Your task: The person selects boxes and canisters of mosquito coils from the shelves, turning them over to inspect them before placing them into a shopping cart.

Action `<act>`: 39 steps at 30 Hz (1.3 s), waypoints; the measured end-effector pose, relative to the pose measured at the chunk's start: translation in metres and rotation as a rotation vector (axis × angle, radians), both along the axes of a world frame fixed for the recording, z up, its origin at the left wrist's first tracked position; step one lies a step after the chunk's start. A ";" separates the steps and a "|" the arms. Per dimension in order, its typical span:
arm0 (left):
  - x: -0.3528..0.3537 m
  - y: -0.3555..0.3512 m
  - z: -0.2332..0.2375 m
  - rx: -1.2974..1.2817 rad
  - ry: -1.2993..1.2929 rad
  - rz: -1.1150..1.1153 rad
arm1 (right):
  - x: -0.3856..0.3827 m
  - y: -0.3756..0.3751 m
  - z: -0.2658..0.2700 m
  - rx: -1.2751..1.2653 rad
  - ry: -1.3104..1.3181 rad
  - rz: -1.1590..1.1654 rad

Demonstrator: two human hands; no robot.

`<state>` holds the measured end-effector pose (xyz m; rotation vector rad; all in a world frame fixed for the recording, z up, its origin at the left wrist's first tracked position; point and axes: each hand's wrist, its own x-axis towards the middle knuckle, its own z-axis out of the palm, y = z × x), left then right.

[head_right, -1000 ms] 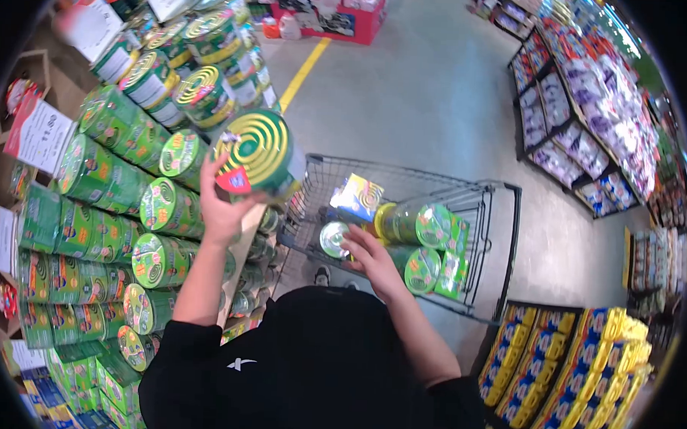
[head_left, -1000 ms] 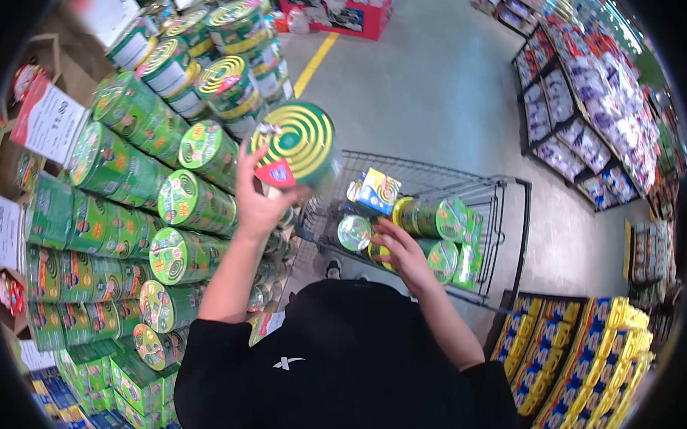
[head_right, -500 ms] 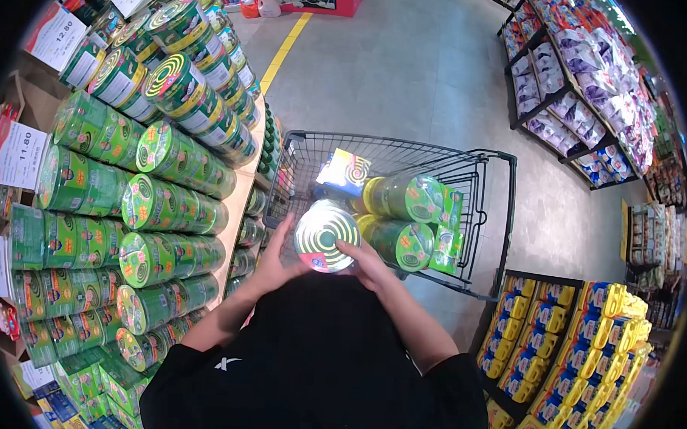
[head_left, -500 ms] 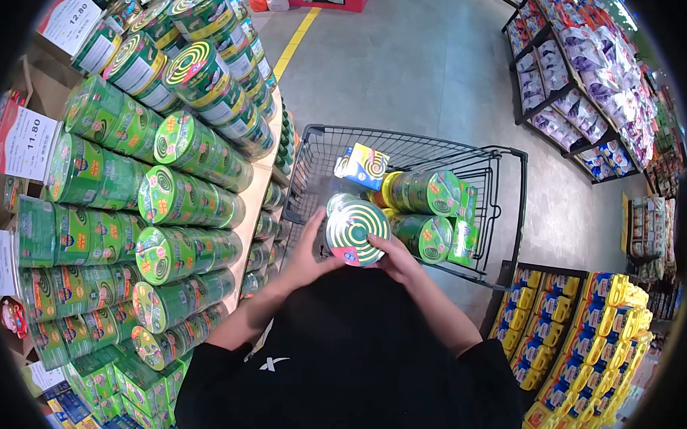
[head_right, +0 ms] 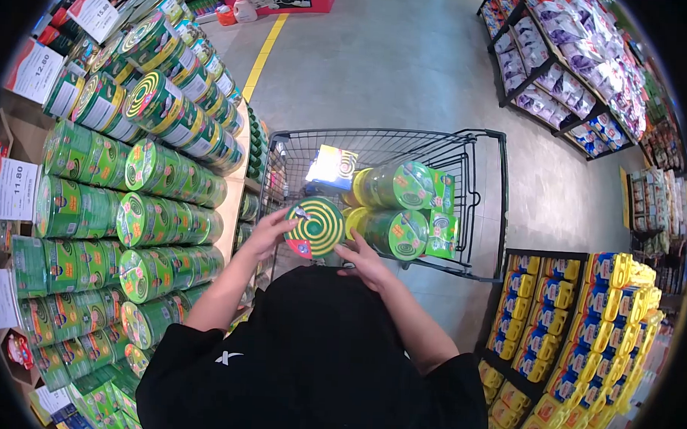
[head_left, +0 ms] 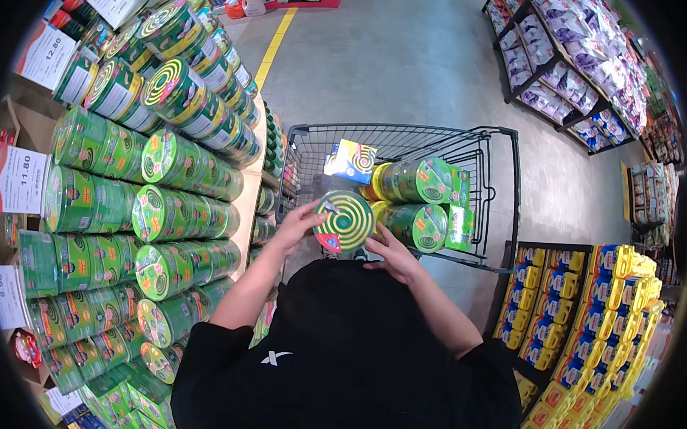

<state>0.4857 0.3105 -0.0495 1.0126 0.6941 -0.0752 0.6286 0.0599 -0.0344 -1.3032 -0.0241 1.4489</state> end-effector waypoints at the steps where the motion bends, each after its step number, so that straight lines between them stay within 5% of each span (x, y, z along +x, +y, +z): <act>1: 0.003 0.011 -0.011 0.033 0.008 0.005 | 0.003 -0.005 0.006 0.018 0.030 0.038; 6: 0.025 0.057 -0.072 0.124 0.147 0.018 | 0.001 -0.032 0.005 0.005 0.026 -0.065; 17: 0.062 0.050 -0.122 0.065 0.314 -0.210 | -0.013 -0.060 0.017 0.000 0.093 -0.269; 20: 0.065 0.055 -0.201 0.137 0.336 -0.243 | -0.016 -0.066 0.018 -0.007 0.099 -0.323; 39: 0.058 0.057 -0.196 -0.081 0.393 -0.246 | -0.021 -0.068 0.024 -0.054 0.097 -0.364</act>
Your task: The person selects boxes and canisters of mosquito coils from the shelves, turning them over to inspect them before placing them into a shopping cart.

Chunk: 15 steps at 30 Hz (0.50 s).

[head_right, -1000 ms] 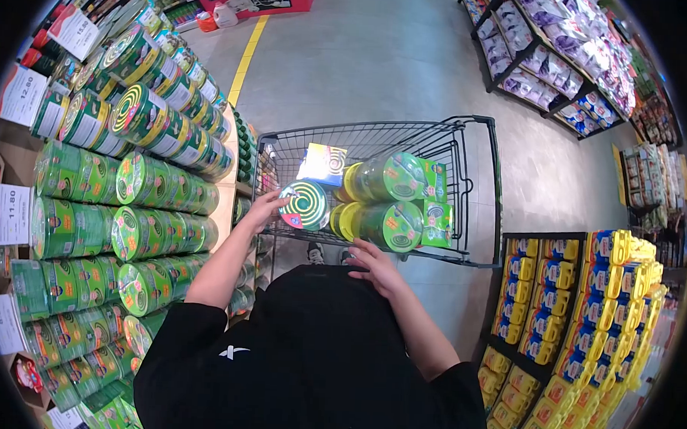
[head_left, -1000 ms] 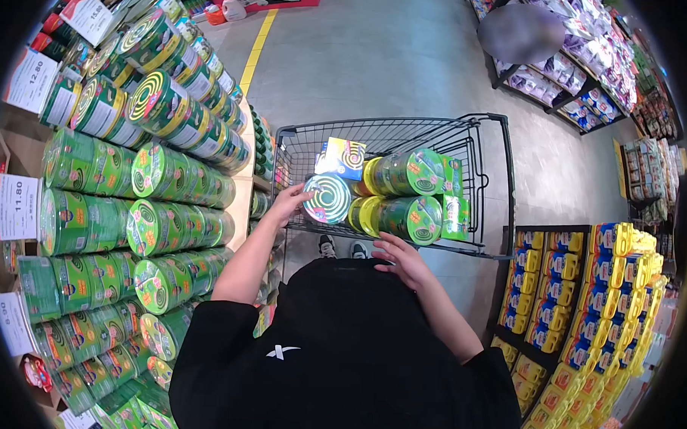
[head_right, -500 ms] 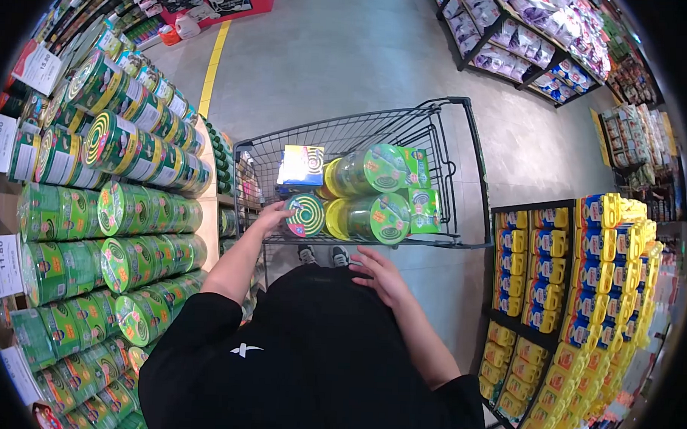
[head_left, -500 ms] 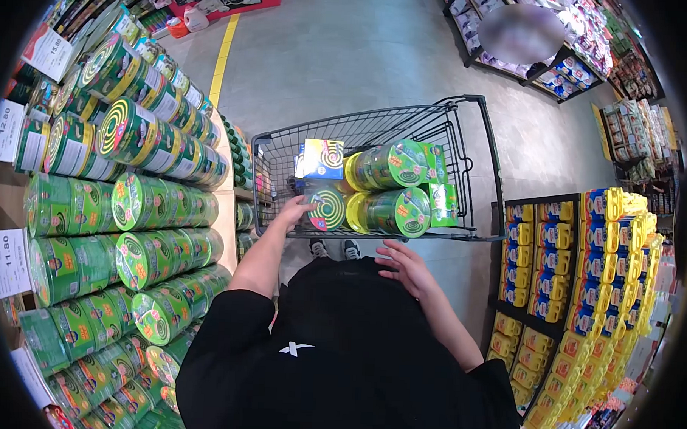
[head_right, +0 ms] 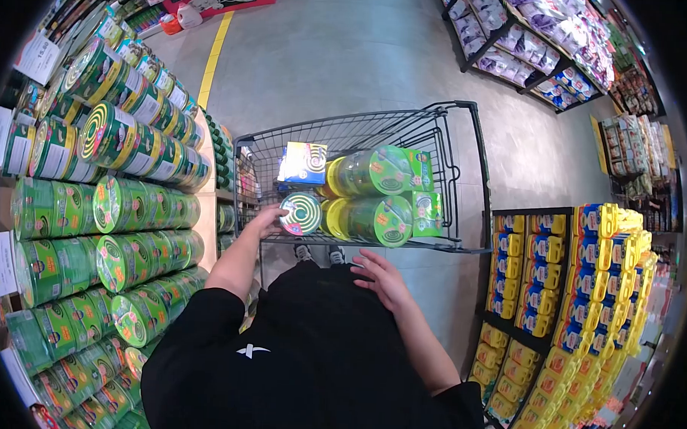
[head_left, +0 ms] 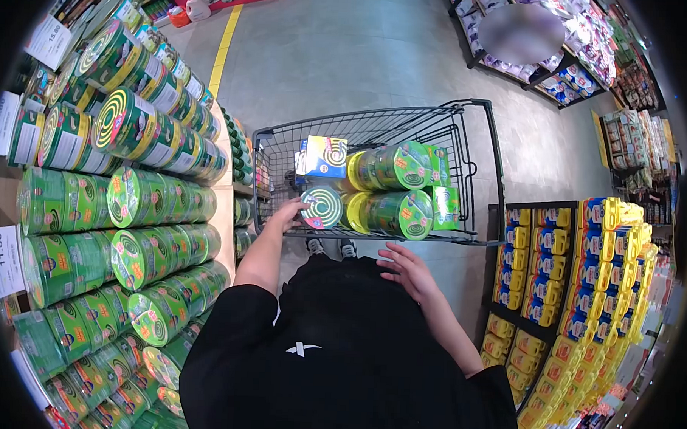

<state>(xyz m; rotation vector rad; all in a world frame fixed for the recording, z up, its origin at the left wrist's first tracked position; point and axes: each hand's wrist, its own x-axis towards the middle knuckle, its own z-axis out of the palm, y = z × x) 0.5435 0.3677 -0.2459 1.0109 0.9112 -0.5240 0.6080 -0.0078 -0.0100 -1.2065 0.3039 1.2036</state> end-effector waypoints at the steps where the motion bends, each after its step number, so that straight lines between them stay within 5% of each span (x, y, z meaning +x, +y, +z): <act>1: -0.001 0.001 -0.006 -0.011 0.010 -0.011 | 0.001 0.002 0.001 0.002 0.000 0.006; 9: -0.001 -0.012 -0.027 -0.001 0.011 0.126 | 0.008 0.008 -0.001 0.037 -0.013 0.041; 15: 0.004 -0.020 -0.009 0.156 0.060 0.010 | 0.008 0.005 -0.014 -0.076 -0.070 0.088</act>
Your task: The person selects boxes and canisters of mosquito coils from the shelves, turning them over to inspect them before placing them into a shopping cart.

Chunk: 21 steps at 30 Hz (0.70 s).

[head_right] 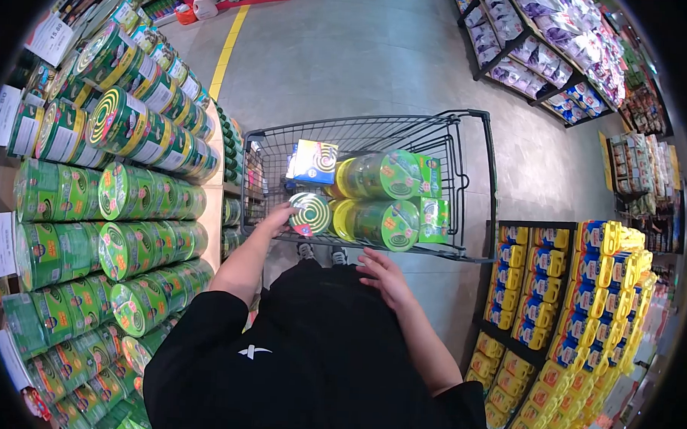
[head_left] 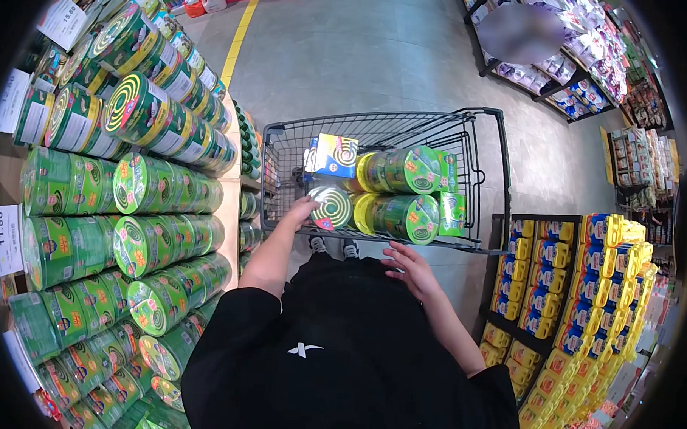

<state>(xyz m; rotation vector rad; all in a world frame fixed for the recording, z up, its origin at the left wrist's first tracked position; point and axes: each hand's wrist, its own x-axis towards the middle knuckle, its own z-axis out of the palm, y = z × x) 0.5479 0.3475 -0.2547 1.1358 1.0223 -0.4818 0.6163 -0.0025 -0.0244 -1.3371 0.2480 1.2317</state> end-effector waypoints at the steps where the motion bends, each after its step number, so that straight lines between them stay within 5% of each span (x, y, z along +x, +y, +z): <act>1: -0.001 -0.001 -0.002 0.045 -0.035 -0.009 | -0.001 -0.003 -0.010 -0.048 -0.028 0.016; 3: -0.004 -0.002 -0.006 0.138 -0.104 -0.027 | -0.001 -0.017 -0.040 -0.249 -0.216 0.161; 7: -0.023 -0.006 0.037 0.886 -0.223 -0.048 | 0.004 -0.071 -0.137 -0.486 -0.441 0.294; 13: -0.091 -0.004 0.070 1.397 0.012 -0.087 | 0.013 -0.071 -0.143 -0.443 -0.008 -0.160; 16: -0.114 -0.005 0.060 1.066 0.093 -0.050 | 0.022 -0.063 -0.157 -0.373 0.042 -0.268; 17: -0.123 -0.003 0.051 0.896 -0.075 -0.026 | 0.025 -0.062 -0.162 -0.352 0.027 -0.261; 21: -0.113 -0.004 0.082 0.956 0.003 -0.116 | 0.032 -0.057 -0.181 -0.332 0.027 -0.268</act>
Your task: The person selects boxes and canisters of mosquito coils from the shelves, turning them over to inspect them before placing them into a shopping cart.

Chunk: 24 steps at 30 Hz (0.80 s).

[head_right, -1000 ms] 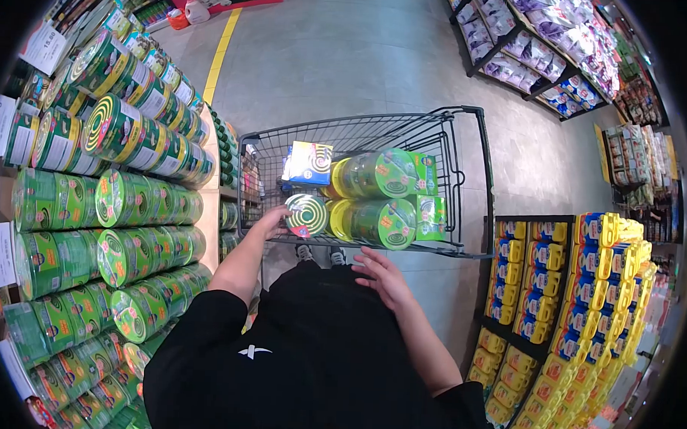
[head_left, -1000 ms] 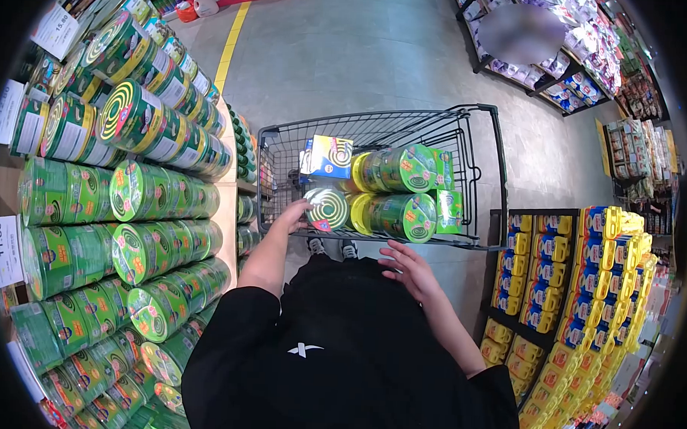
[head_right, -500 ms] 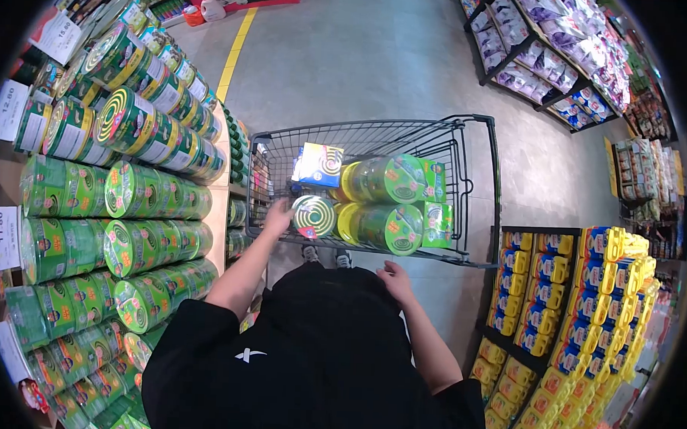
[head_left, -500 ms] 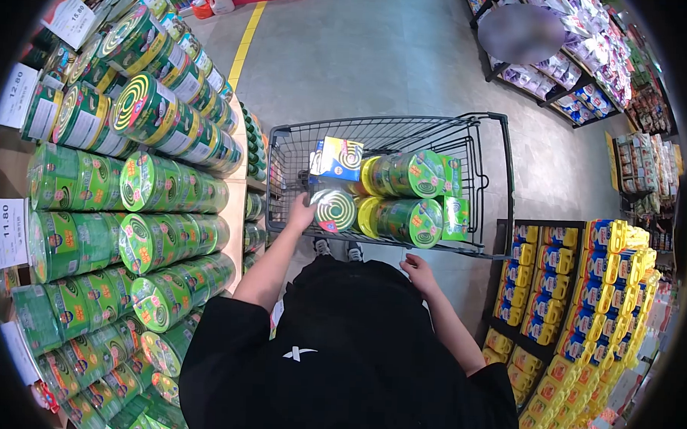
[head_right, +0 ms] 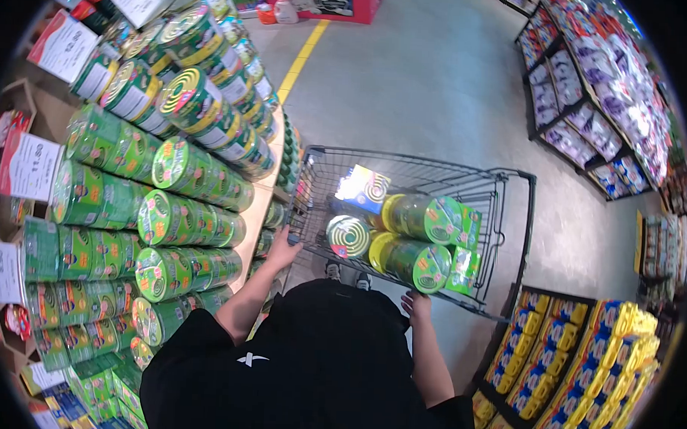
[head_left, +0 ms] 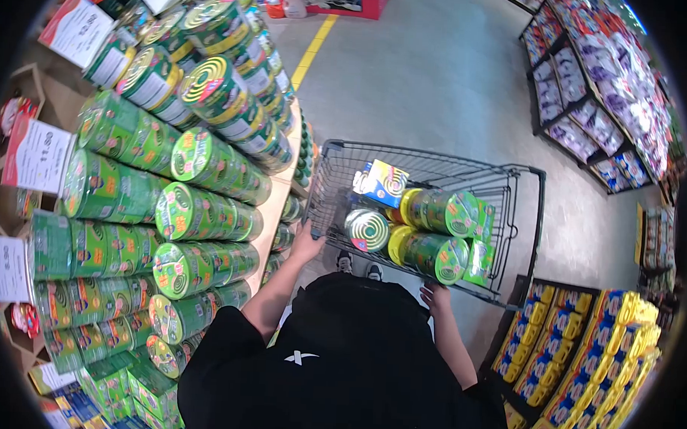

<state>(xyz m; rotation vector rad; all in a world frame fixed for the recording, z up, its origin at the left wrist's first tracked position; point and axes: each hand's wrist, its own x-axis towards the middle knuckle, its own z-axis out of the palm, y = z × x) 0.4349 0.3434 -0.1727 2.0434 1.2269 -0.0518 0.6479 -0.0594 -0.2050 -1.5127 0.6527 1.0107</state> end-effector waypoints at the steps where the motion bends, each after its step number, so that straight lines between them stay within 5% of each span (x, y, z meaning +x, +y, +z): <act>1: 0.009 0.006 0.022 0.071 -0.087 0.010 | 0.000 0.000 -0.004 0.001 0.003 0.015; 5: 0.052 0.055 0.133 0.403 -0.446 0.085 | 0.000 0.000 0.003 0.020 0.014 0.039; 7: 0.061 0.091 0.203 0.781 -0.581 0.062 | 0.002 -0.005 0.000 0.025 0.026 0.044; 10: 0.072 0.148 0.272 0.979 -0.718 0.292 | 0.003 -0.009 -0.004 0.026 -0.009 0.112; 13: 0.070 0.209 0.296 0.984 -0.612 0.475 | 0.002 -0.010 -0.001 0.027 -0.034 0.140; 17: 0.060 0.273 0.284 0.843 -0.466 0.415 | 0.002 -0.009 0.001 -0.009 -0.084 0.232; 24: 0.057 0.270 0.293 0.706 -0.507 0.419 | -0.007 -0.009 0.006 -0.121 -0.261 0.538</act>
